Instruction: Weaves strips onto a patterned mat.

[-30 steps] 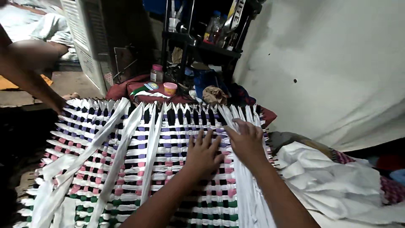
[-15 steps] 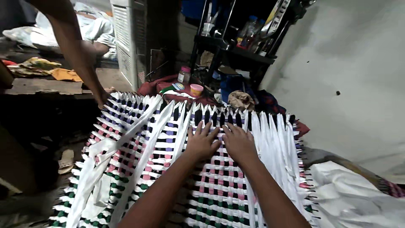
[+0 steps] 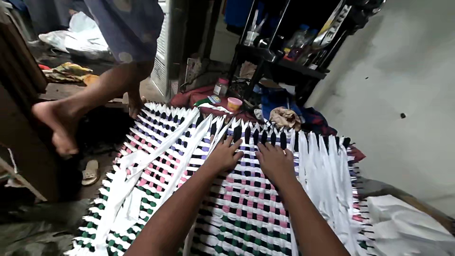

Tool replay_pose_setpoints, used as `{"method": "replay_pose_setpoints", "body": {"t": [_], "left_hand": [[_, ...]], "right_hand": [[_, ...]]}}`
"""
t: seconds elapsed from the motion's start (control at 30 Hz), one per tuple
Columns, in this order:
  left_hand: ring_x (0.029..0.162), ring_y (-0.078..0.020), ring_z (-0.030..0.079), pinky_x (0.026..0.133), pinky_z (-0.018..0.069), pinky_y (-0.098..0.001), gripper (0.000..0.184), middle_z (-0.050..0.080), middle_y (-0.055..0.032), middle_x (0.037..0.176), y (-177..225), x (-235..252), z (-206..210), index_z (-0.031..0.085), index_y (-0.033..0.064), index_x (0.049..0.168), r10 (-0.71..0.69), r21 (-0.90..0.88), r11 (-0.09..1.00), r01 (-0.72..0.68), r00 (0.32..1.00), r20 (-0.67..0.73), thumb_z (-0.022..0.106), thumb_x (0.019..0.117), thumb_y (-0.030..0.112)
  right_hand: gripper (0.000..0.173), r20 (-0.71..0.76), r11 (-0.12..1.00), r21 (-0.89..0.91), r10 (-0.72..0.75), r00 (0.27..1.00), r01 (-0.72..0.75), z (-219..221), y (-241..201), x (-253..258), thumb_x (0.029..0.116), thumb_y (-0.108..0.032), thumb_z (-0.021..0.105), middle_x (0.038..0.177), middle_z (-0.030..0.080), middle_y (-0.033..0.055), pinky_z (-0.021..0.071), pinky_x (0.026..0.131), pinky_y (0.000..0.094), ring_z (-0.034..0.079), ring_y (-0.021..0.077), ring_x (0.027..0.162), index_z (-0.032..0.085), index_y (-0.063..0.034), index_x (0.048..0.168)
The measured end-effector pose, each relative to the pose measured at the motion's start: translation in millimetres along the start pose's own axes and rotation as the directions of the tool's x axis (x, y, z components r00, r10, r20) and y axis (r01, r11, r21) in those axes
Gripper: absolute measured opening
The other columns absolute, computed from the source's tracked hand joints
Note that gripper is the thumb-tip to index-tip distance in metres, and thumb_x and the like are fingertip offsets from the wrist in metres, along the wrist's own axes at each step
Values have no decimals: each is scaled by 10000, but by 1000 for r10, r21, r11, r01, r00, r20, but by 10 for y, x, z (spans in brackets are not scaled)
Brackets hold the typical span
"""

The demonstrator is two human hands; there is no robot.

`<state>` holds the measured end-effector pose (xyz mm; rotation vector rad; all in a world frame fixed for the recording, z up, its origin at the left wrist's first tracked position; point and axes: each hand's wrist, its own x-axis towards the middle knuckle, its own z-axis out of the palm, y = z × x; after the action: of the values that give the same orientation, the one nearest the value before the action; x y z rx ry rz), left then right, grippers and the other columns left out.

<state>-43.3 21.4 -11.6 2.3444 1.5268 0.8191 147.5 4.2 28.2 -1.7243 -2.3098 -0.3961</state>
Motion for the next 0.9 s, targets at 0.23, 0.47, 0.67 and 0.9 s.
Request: {"method": "replay_pose_setpoints", "body": {"t": [0.23,0.47,0.67,0.9], "left_hand": [[1546,-389,245,1170,23,-762,569,225,-102,1704,-88,-233,79,338,249,1619,-74,-16,997,75,997,14,405,1095,461],[1546,-393,248,1160,-11,-778,585,234,-113,1700,-93,-305,6,327,221,1624,-33,11,999,33,999,7,409,1093,454],[1578,-341,168,1170,-54,-750,577,141,-44,1730,-110,-553,189,309,315,1626,-117,-17,993,118,992,42,366,1088,516],[1580,-352,155,1141,-91,-778,568,113,-60,1733,-120,-376,77,287,316,1633,-129,-7,991,130,987,98,328,1100,508]], "right_hand": [[468,-22,996,84,23,999,-21,64,-154,-224,1095,-393,445,1617,400,161,191,1133,760,258,499,1508,539,-196,1509],[535,149,995,66,58,987,-68,-48,-210,-225,1112,-437,350,1698,238,128,88,1155,774,123,489,1552,370,-241,1609],[565,223,991,62,98,970,-115,22,-291,-333,1111,-471,309,1698,235,134,97,1190,722,134,438,1566,384,-202,1602],[579,289,993,22,109,951,-120,-31,-292,25,1119,-476,241,1705,178,174,23,1163,770,73,472,1565,322,-211,1627]]}}
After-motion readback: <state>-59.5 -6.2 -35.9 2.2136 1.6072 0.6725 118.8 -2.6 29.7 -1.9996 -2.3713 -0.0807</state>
